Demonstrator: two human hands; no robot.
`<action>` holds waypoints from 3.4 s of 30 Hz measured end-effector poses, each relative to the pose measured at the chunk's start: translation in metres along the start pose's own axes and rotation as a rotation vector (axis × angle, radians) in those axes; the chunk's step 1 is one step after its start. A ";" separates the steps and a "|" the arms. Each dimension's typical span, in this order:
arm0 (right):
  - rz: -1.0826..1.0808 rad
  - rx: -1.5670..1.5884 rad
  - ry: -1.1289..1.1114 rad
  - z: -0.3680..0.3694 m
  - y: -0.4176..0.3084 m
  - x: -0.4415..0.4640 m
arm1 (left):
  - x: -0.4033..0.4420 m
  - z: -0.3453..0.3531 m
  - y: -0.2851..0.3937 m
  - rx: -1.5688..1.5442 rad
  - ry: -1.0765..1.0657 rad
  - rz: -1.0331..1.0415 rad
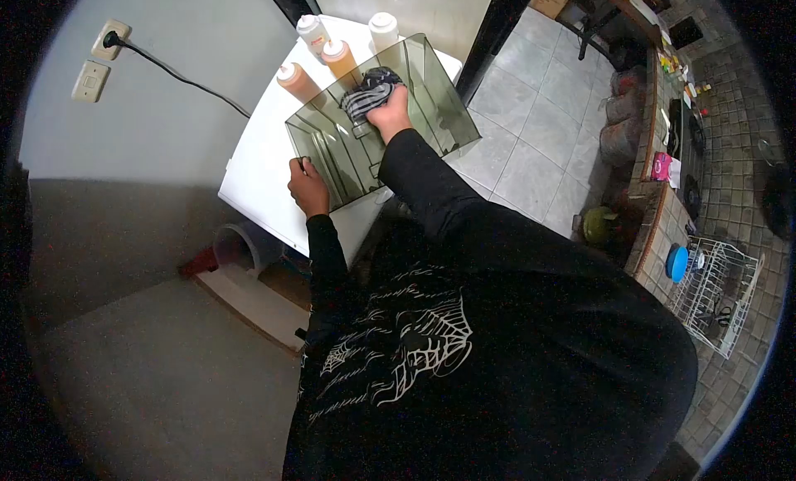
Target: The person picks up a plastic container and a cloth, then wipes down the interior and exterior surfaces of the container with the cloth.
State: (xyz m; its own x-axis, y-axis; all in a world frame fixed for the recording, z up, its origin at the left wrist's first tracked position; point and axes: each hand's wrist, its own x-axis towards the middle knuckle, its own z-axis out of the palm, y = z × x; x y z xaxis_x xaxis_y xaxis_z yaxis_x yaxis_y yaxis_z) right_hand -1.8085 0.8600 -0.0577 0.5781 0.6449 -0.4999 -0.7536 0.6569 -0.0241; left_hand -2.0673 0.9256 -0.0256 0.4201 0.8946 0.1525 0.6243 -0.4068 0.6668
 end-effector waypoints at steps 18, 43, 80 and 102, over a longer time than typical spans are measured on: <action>-0.399 0.220 0.161 0.036 -0.018 -0.021 | 0.003 0.004 -0.005 -0.008 0.006 0.036; -0.750 -1.082 0.561 0.021 0.046 0.024 | 0.000 0.007 -0.008 -0.008 0.043 0.027; -0.384 -2.296 0.422 -0.033 0.015 0.018 | -0.009 0.008 -0.006 -0.062 0.127 0.001; 0.460 -3.185 -0.630 -0.017 -0.074 0.000 | -0.015 -0.001 0.005 0.226 0.082 -0.174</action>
State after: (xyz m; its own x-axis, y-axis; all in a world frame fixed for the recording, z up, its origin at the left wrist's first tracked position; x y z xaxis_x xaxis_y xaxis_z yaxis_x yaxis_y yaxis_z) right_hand -1.7577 0.8045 -0.0705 0.1545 0.6872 -0.7099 0.9419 -0.3192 -0.1041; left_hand -2.0711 0.9099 -0.0237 0.2451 0.9627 0.1148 0.8169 -0.2688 0.5103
